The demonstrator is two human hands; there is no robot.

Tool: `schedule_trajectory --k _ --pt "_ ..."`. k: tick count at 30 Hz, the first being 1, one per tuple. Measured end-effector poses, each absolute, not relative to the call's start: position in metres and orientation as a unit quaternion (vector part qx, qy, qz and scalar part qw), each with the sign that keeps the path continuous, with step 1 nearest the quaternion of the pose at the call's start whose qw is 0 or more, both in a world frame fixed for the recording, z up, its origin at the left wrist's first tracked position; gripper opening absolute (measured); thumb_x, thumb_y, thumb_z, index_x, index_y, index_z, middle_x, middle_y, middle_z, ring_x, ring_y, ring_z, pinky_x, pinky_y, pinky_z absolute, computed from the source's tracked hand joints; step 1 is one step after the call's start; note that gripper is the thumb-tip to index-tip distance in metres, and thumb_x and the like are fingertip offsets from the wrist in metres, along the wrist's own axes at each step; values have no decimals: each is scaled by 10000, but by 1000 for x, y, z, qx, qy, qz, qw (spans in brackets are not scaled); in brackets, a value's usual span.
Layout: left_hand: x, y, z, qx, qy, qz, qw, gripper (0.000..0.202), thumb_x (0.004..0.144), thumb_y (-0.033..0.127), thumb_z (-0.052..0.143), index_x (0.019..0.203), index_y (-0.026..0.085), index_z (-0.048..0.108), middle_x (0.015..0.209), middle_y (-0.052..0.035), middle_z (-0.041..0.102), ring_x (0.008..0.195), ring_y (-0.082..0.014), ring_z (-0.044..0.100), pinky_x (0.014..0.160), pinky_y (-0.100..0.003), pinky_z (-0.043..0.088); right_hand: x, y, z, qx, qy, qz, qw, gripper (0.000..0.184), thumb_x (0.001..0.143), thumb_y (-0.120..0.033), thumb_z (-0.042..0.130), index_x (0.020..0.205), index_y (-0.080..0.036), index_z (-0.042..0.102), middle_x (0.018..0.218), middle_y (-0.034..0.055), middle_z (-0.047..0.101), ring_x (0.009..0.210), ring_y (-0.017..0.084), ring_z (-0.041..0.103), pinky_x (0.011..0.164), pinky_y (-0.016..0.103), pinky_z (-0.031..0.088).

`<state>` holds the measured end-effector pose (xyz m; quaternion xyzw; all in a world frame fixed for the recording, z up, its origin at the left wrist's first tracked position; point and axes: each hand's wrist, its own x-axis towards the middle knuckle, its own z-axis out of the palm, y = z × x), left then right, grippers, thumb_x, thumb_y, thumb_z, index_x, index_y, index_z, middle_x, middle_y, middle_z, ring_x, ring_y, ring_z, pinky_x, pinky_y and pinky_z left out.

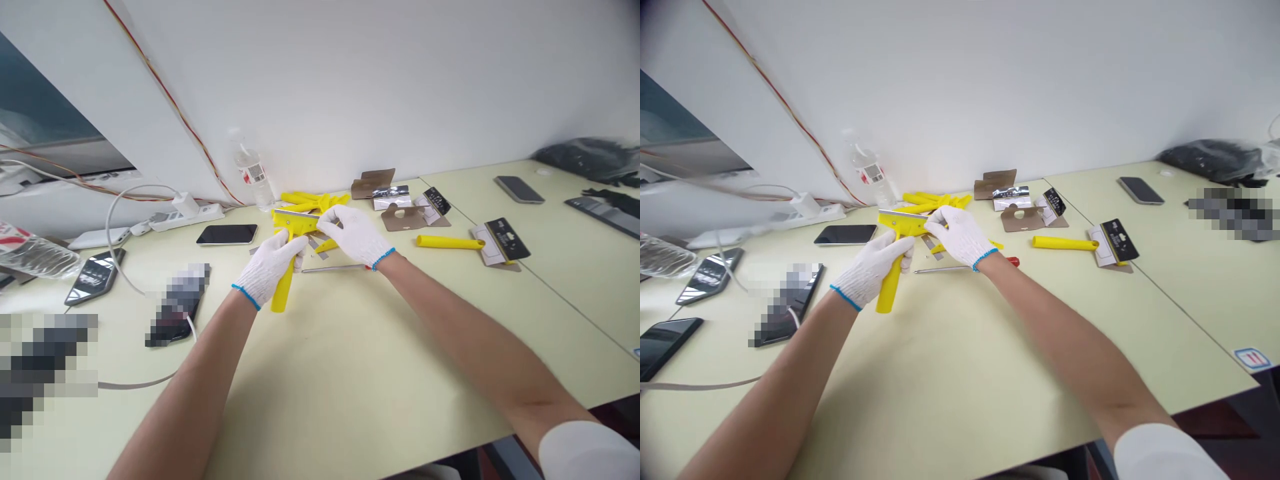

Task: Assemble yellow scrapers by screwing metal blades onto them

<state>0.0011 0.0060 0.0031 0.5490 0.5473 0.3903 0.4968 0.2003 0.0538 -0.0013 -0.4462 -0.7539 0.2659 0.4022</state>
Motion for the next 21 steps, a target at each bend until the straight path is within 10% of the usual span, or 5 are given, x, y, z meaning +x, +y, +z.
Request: schedule_trajectory --k 21 --pt "17 -8 13 596 595 345 415 284 893 388 635 761 215 452 694 12 579 622 -124 514 603 -274 394 197 49 3 -476 -805 127 330 177 954 -228 597 780 -195 608 860 46 686 797 199 568 754 329 392"
